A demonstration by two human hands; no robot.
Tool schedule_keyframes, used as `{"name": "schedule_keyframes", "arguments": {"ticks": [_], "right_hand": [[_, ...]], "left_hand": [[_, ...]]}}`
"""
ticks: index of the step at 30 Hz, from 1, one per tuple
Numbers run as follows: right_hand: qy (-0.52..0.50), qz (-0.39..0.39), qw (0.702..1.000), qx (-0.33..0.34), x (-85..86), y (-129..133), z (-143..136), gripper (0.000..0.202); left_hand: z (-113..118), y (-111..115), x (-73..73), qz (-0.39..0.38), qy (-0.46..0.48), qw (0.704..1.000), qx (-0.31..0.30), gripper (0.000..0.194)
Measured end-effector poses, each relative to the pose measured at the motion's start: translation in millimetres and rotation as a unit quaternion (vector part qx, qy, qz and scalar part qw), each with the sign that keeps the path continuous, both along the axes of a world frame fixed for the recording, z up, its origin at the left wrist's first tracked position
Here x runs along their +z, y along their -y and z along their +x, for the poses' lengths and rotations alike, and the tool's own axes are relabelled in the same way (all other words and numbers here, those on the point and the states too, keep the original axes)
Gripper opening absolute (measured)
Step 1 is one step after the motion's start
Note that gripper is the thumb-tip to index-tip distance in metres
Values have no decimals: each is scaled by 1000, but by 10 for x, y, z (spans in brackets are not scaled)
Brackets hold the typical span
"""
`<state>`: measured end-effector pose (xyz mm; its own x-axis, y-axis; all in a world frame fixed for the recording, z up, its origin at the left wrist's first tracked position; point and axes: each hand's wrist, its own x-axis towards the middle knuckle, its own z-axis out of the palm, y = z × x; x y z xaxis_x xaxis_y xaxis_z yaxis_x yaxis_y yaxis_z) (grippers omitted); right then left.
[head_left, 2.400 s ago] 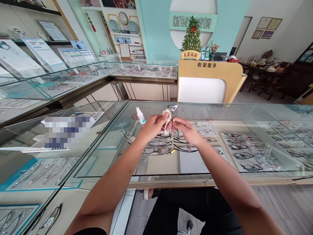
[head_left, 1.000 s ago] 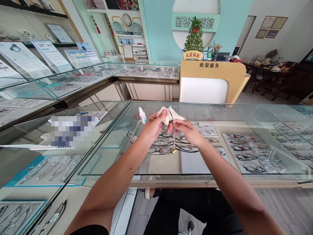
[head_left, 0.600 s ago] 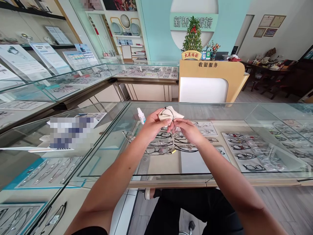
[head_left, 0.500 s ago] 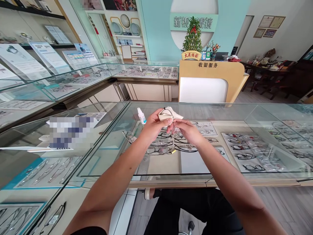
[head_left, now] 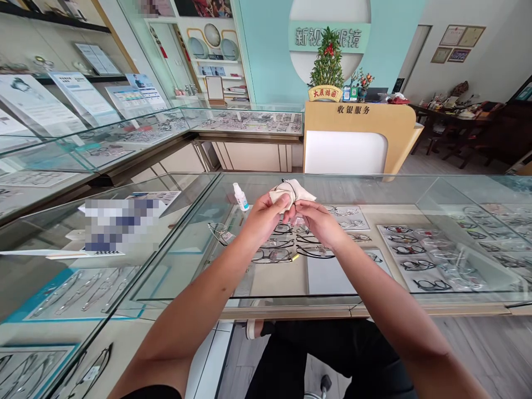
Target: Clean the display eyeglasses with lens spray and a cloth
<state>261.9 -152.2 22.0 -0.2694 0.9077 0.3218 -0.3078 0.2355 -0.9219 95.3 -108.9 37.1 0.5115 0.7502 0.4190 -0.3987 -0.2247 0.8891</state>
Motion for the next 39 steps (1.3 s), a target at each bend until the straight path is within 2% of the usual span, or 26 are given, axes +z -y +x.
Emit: {"name": "schedule_keyframes", "arguments": {"ticks": [3,9,13,15,20,22,28,33,37,39], "right_hand": [[16,11,1000,3,-3,-2,11,27],[61,3,998,32,-63,-9,-16,33],[85,8,996,37,-89,-6,-37,36],[79,13,996,31,-75,1,-25,35],[38,-4,999,14,10,20,42,29],[22,-10,1000,12,32,20,54,28],[33,-15,999,8,-26,1,29,31],[61,5,997,41,-67,20,-33,34],[67,8,998,16,-33,28,-19,37],[54,8,998,-10,-15,11,34,34]], "left_hand": [[-29,-5,24,-9,-5,1000,-1,45],[-7,42,-49,-18,8,997,78,40],[7,49,-74,-22,21,993,114,47],[-11,19,-44,-21,13,995,94,50],[-127,-86,82,4,-14,999,-45,47],[-160,-96,112,16,-27,998,-62,43],[-116,16,94,45,-38,998,27,41],[-73,72,18,43,-28,993,105,45],[-54,-13,-15,20,-11,996,81,52],[-58,-91,-23,12,6,996,88,54]]}}
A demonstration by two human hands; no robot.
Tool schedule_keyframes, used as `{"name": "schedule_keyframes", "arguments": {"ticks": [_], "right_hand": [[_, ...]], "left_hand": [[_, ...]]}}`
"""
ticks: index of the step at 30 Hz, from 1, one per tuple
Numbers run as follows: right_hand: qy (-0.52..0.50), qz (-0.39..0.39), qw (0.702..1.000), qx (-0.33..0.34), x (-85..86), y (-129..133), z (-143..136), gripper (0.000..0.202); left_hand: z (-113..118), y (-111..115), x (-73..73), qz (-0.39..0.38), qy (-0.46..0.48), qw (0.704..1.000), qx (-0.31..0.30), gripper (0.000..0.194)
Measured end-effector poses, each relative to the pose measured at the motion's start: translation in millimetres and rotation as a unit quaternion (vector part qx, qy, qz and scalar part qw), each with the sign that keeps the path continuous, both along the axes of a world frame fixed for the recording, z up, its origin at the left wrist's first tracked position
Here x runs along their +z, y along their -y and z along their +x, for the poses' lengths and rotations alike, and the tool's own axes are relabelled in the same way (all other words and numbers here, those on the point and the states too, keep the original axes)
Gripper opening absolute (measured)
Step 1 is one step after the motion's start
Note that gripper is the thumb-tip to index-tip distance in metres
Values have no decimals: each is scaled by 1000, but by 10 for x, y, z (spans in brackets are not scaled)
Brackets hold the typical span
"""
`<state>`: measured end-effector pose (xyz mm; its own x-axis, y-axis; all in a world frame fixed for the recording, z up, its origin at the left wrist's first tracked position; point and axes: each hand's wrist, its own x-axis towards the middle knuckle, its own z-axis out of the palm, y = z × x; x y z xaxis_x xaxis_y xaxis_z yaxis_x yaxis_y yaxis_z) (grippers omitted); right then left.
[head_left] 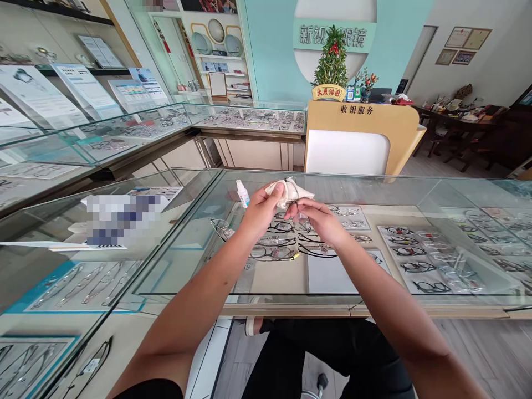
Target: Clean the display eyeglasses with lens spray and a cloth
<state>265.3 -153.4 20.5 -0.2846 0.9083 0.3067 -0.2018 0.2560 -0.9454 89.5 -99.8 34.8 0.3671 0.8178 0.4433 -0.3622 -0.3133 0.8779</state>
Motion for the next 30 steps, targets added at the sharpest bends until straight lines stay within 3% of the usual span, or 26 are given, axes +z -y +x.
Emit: {"name": "schedule_keyframes", "arguments": {"ticks": [4,8,12,18,23,30], "right_hand": [[-38,34,995,-81,27,-54,142,26],[-58,74,987,-134,53,-80,211,24],[-72,74,988,-116,58,-75,170,27],[-98,5,991,-90,39,-55,115,33],[-79,4,993,-85,57,-22,112,35],[-67,15,994,-82,53,-9,88,37]], "left_hand": [[-53,-131,-19,-7,9,997,74,53],[-101,-126,-26,-23,-71,995,65,61],[-78,-39,-36,12,-150,989,-3,59],[19,35,-106,-34,-110,991,-65,60],[59,41,-136,-89,-63,990,-88,64],[62,17,-177,-111,-53,990,-73,55]]}}
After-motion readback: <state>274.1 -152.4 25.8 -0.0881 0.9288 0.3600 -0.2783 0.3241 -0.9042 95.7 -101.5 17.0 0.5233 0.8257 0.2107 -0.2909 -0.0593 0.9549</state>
